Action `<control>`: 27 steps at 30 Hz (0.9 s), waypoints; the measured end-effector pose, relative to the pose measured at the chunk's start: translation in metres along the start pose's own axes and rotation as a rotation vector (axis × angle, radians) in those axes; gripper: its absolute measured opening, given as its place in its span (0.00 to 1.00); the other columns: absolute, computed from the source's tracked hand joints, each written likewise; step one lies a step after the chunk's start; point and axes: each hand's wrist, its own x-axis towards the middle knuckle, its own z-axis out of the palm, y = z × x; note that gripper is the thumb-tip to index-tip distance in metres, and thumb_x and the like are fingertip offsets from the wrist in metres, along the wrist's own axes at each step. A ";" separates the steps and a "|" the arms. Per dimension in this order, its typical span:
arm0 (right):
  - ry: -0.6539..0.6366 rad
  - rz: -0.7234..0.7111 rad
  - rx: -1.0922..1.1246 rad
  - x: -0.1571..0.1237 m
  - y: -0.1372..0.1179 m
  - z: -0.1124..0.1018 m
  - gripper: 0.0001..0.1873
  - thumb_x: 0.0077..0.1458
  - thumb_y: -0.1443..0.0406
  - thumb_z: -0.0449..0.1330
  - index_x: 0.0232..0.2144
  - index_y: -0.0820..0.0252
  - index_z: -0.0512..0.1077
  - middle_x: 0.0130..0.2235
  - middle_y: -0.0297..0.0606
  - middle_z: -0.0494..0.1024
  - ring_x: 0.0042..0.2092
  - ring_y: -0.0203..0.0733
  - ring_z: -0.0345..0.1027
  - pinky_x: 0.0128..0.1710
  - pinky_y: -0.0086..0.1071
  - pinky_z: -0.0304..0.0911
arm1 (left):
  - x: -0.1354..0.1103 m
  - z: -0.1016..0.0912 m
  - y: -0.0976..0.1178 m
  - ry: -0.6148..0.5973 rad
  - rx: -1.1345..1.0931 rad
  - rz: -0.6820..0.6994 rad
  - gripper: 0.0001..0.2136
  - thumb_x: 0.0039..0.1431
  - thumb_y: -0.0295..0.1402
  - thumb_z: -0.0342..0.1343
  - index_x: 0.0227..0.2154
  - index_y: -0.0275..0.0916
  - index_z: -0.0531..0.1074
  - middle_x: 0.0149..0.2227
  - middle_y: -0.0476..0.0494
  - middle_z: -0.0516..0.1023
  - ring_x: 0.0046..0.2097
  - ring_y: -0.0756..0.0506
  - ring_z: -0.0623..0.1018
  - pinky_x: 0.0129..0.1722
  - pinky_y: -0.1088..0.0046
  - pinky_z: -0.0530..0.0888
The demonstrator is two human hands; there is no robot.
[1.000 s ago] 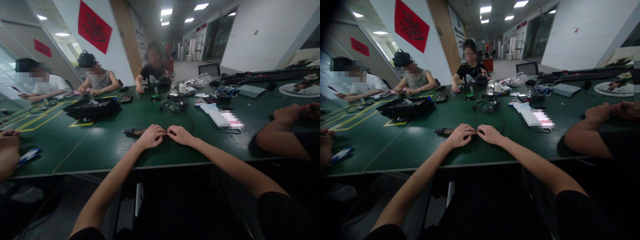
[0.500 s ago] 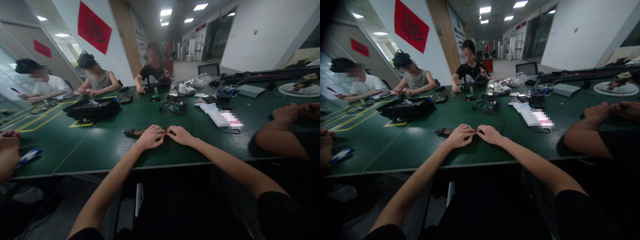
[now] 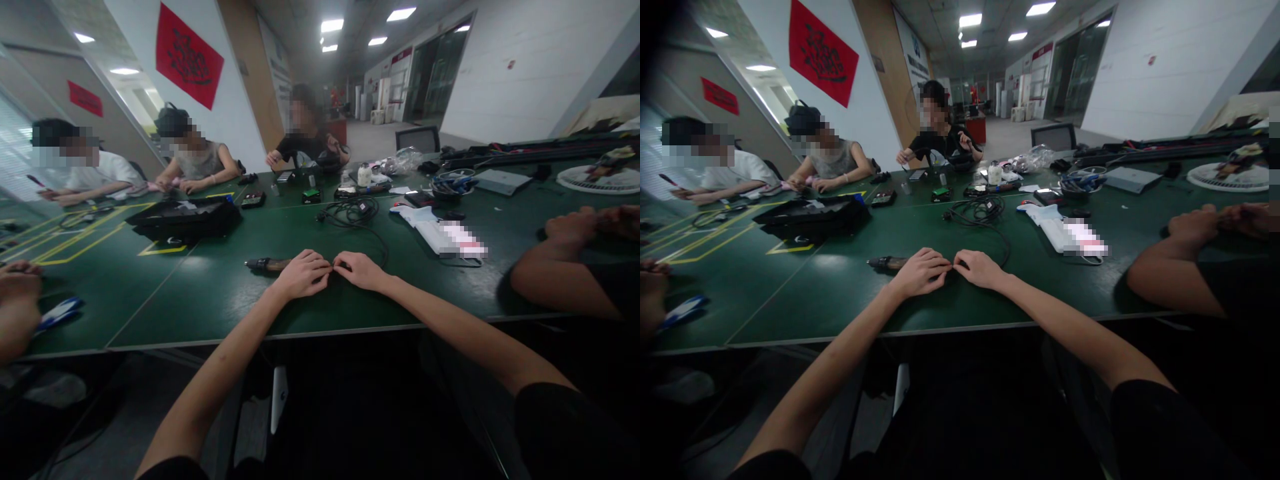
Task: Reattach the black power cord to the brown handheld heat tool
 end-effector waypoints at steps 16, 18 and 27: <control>-0.007 0.010 0.004 0.001 0.001 0.001 0.04 0.66 0.68 0.61 0.41 0.59 0.76 0.41 0.39 0.80 0.40 0.42 0.72 0.43 0.33 0.63 | 0.000 0.002 0.001 -0.006 0.002 0.021 0.13 0.69 0.35 0.53 0.49 0.42 0.80 0.49 0.43 0.84 0.53 0.41 0.79 0.55 0.58 0.73; -0.009 0.013 0.005 0.001 0.001 0.000 0.03 0.67 0.68 0.61 0.41 0.59 0.76 0.41 0.39 0.79 0.39 0.41 0.72 0.43 0.33 0.63 | -0.001 0.001 -0.001 0.002 -0.001 0.012 0.14 0.69 0.35 0.53 0.51 0.42 0.79 0.50 0.43 0.83 0.53 0.42 0.79 0.55 0.58 0.73; -0.015 0.028 0.009 0.000 -0.002 -0.001 0.04 0.67 0.68 0.61 0.41 0.59 0.76 0.41 0.39 0.80 0.37 0.40 0.70 0.40 0.32 0.62 | -0.003 0.001 -0.003 0.019 -0.012 -0.020 0.13 0.69 0.35 0.53 0.48 0.43 0.81 0.48 0.43 0.84 0.52 0.41 0.79 0.56 0.56 0.73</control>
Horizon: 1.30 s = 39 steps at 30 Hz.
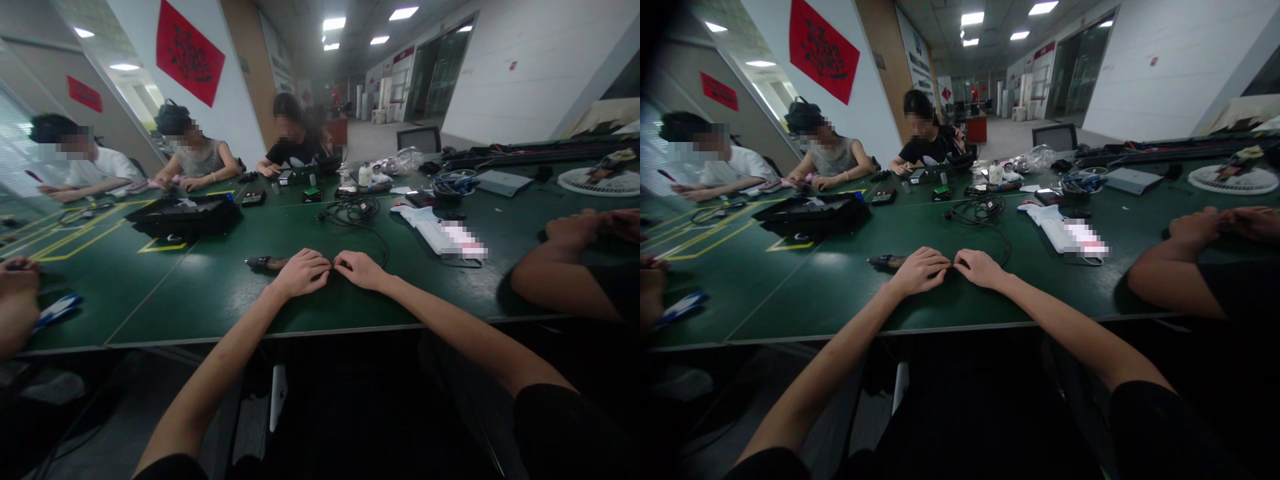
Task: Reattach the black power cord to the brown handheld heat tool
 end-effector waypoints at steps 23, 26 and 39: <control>0.000 0.001 -0.005 0.000 0.003 0.001 0.04 0.67 0.67 0.60 0.41 0.59 0.76 0.42 0.39 0.80 0.40 0.42 0.72 0.43 0.33 0.64 | -0.002 -0.007 -0.006 -0.019 0.007 -0.054 0.15 0.71 0.36 0.51 0.52 0.42 0.79 0.53 0.42 0.82 0.55 0.40 0.77 0.56 0.55 0.72; 0.001 0.002 -0.002 0.000 0.002 0.001 0.04 0.67 0.67 0.60 0.42 0.59 0.76 0.42 0.40 0.80 0.40 0.42 0.72 0.43 0.33 0.64 | 0.000 -0.006 -0.002 -0.050 0.000 -0.025 0.14 0.71 0.37 0.51 0.51 0.43 0.80 0.51 0.43 0.83 0.54 0.40 0.78 0.55 0.56 0.72; -0.002 0.006 0.005 0.000 0.002 0.001 0.04 0.67 0.67 0.60 0.42 0.58 0.76 0.42 0.40 0.80 0.40 0.42 0.73 0.43 0.34 0.65 | -0.002 -0.006 -0.006 -0.026 -0.006 -0.042 0.14 0.71 0.37 0.51 0.49 0.44 0.81 0.50 0.43 0.83 0.53 0.41 0.78 0.55 0.56 0.72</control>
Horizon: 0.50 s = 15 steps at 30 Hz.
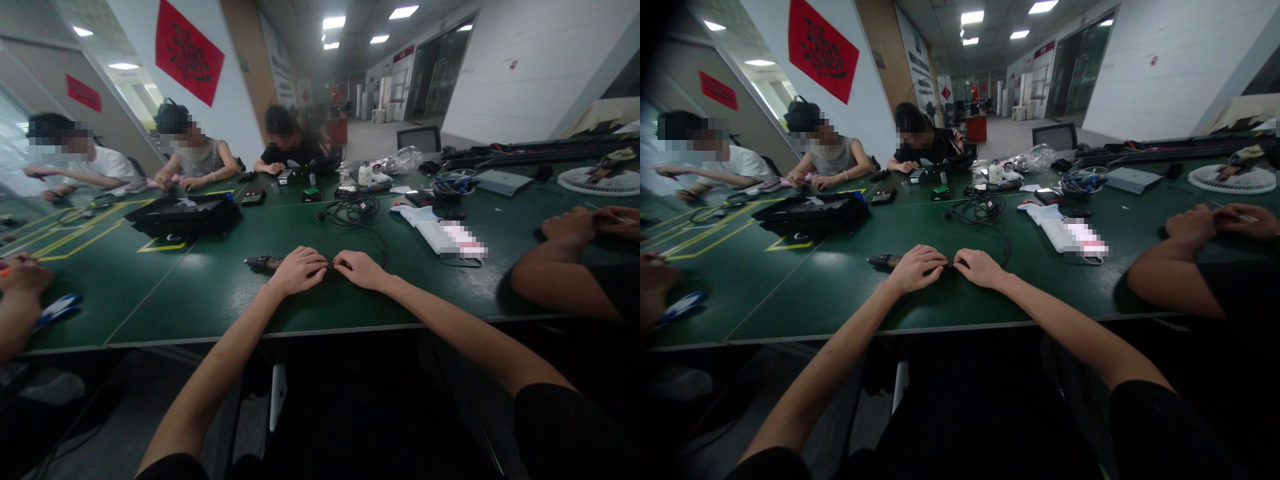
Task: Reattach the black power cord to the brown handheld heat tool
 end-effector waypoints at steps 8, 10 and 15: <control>-0.003 0.004 0.001 0.000 -0.001 0.000 0.04 0.67 0.66 0.61 0.41 0.58 0.77 0.43 0.40 0.81 0.41 0.42 0.73 0.44 0.33 0.64 | -0.001 -0.003 -0.003 0.034 0.010 -0.026 0.15 0.70 0.36 0.52 0.53 0.43 0.79 0.53 0.41 0.82 0.55 0.39 0.77 0.54 0.54 0.73; -0.004 0.006 0.004 -0.001 -0.001 0.000 0.04 0.67 0.66 0.61 0.41 0.58 0.77 0.43 0.40 0.81 0.41 0.42 0.73 0.43 0.33 0.64 | -0.003 -0.004 -0.007 0.045 0.015 -0.041 0.15 0.70 0.36 0.51 0.51 0.44 0.81 0.51 0.41 0.82 0.55 0.38 0.77 0.54 0.53 0.73; 0.004 0.019 -0.001 0.000 0.001 0.001 0.05 0.67 0.66 0.61 0.42 0.57 0.77 0.43 0.39 0.81 0.41 0.43 0.73 0.43 0.34 0.64 | 0.002 0.002 0.001 -0.030 0.000 0.040 0.14 0.70 0.38 0.53 0.51 0.45 0.80 0.52 0.43 0.82 0.55 0.41 0.77 0.53 0.57 0.74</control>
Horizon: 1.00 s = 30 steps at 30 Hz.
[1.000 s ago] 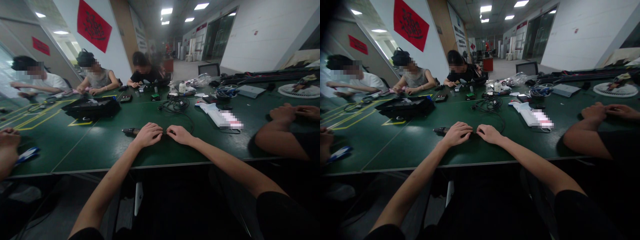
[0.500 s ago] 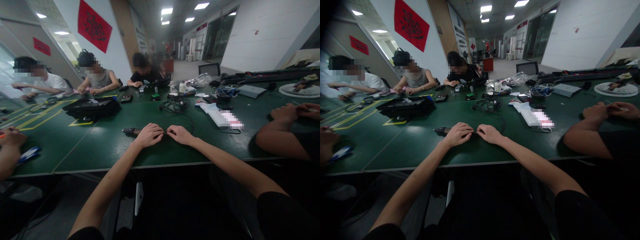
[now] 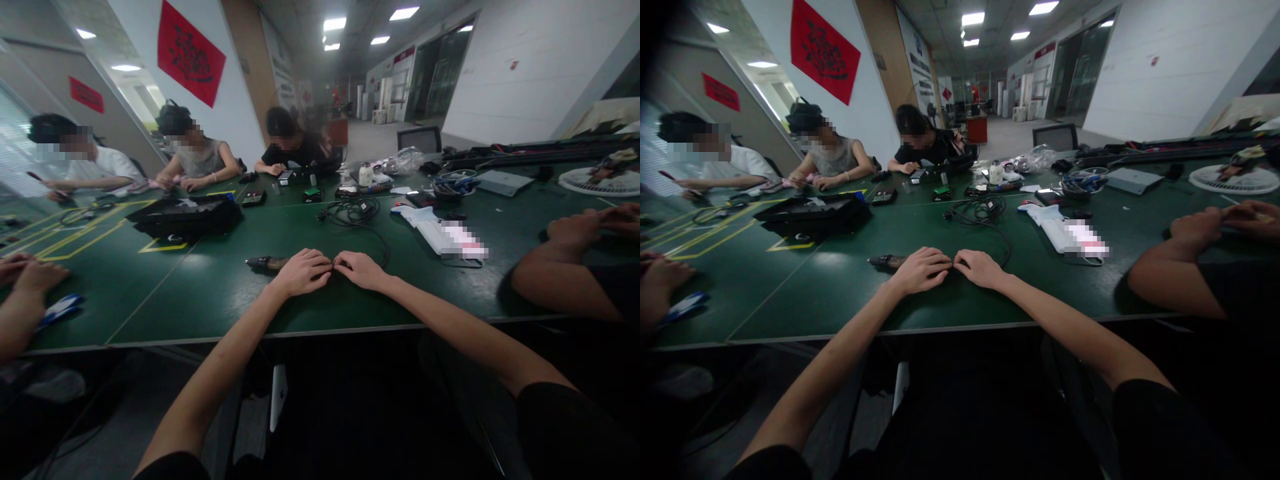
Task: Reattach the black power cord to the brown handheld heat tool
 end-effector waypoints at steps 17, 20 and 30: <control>0.005 0.032 -0.006 0.000 0.000 0.001 0.05 0.67 0.65 0.62 0.43 0.56 0.77 0.42 0.37 0.81 0.40 0.41 0.73 0.41 0.32 0.61 | 0.000 -0.002 0.001 0.025 0.009 0.004 0.14 0.70 0.38 0.52 0.52 0.43 0.79 0.53 0.42 0.82 0.56 0.40 0.77 0.56 0.57 0.72; -0.005 0.031 -0.001 0.001 -0.001 0.000 0.05 0.67 0.65 0.61 0.42 0.57 0.78 0.43 0.38 0.81 0.38 0.40 0.72 0.40 0.32 0.61 | -0.007 -0.007 -0.007 0.082 0.028 -0.055 0.14 0.70 0.36 0.51 0.51 0.42 0.79 0.52 0.41 0.82 0.56 0.38 0.76 0.56 0.53 0.71; -0.008 0.027 -0.006 0.000 0.001 0.000 0.04 0.67 0.65 0.61 0.42 0.57 0.77 0.43 0.38 0.81 0.41 0.42 0.73 0.42 0.32 0.61 | 0.000 -0.001 0.002 0.018 0.023 0.017 0.16 0.70 0.39 0.53 0.54 0.43 0.78 0.54 0.41 0.81 0.57 0.39 0.76 0.56 0.57 0.72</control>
